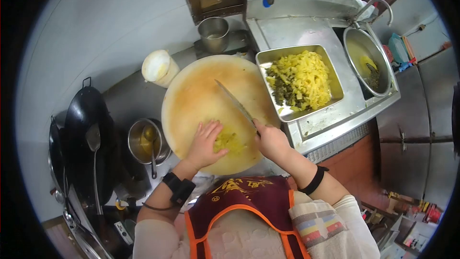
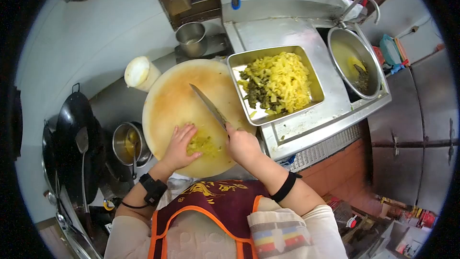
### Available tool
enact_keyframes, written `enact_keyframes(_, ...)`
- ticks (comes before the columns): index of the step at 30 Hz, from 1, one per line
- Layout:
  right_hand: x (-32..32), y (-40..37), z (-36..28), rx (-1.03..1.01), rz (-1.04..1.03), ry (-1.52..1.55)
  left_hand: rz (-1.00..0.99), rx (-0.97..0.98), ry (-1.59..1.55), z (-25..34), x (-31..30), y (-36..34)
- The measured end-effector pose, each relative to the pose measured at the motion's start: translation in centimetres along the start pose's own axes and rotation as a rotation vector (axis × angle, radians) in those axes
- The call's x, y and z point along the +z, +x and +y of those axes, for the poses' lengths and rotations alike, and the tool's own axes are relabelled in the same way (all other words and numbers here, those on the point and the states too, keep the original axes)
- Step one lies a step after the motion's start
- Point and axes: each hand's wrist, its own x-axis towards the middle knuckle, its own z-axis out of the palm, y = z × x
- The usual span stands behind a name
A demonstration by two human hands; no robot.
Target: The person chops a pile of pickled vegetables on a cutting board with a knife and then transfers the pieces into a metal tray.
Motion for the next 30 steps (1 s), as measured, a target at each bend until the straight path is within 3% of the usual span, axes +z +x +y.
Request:
enact_keyframes(2, 1.1, -0.3, -0.9, -0.023, -0.025, -0.035, 0.145, -0.1, 0.103, 0.3, 0.3, -1.4)
enact_keyframes(5, 2.4, -1.6, -2.7, -0.11, -0.153, -0.124, 0.125, -0.247, 0.029, 0.1, 0.3, -2.4)
enact_keyframes(10, 2.5, -2.6, -3.3, -0.139, -0.204, -0.121, 0.117, -0.263, -0.019, -0.4, 0.8, -3.1)
enact_keyframes(13, 2.2, -3.3, -1.6, -0.104, -0.054, 0.053, 0.149, -0.225, -0.017, -1.6, 1.5, -2.9)
enact_keyframes(16, 1.1, -4.7, 1.0, 0.069, -0.064, 0.461, 0.174, -0.202, 0.001, -2.1, 1.3, -2.2)
enact_keyframes(17, 0.9, -5.3, 1.7, 0.071, -0.064, 0.462, 0.167, -0.2, 0.006, -2.2, 1.2, -2.0)
enact_keyframes(19, 0.9, -6.9, 3.1, 0.376, -0.208, 0.857, 0.178, -0.185, -0.002, -2.2, 1.2, -1.5)
enact_keyframes(20, 1.1, -7.6, 3.8, 0.379, -0.206, 0.858, 0.191, -0.171, -0.01, -2.2, 1.3, -1.3)
enact_keyframes(22, 1.9, -8.9, 4.9, 0.472, -0.222, 1.163, 0.204, -0.161, -0.034, -2.4, 1.7, -1.0)
enact_keyframes(30, 4.8, -9.8, 4.4, 0.493, -0.168, 1.133, 0.299, -0.114, -0.089, -1.5, 3.1, -0.6)
